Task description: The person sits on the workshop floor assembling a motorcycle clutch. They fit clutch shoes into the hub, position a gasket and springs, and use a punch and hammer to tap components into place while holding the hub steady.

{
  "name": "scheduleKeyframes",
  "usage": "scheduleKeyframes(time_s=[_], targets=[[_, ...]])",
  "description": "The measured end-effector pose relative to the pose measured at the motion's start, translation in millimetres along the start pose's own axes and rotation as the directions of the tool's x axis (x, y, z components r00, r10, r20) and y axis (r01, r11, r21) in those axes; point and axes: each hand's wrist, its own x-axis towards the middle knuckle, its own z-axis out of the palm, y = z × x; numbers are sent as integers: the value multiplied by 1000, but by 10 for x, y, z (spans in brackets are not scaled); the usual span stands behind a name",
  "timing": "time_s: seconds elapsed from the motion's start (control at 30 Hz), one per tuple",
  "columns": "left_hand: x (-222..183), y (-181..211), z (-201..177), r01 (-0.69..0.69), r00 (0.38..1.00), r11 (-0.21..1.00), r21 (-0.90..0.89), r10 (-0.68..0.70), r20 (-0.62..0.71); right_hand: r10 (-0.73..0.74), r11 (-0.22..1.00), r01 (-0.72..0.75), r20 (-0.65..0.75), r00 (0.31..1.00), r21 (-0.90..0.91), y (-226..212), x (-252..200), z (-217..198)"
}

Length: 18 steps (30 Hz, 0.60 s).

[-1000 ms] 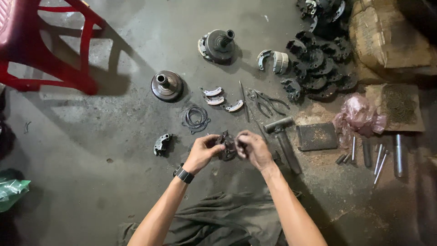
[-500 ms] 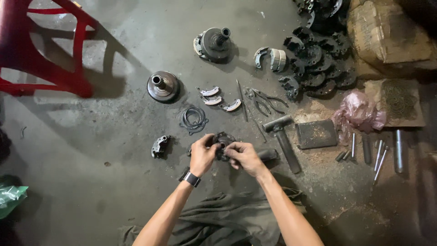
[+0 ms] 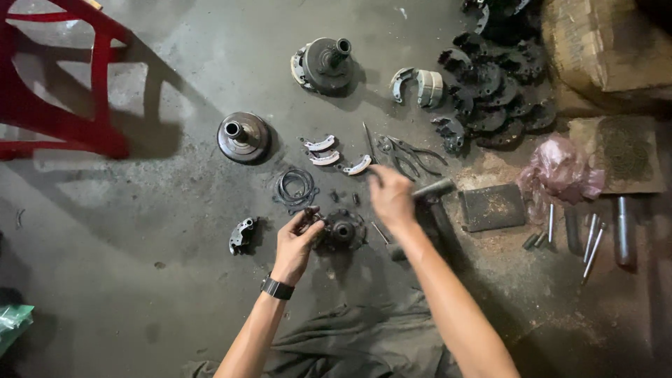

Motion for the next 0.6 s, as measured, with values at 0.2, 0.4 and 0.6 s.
scheduleKeyframes(time_s=[0.2,0.4,0.6], targets=[[-20,159,-63,100,994,930,-353,-78,75,155,865,-76,121,980,-495,683,109,19],[-91,274,-141,54,966,878,-476,74,246,245,916,-207,70,967,-344,214,161,-295],[-155,410,-138,80,942,853,-516,105,320,-150,984,131,158,976,123,-669,-296,-613]])
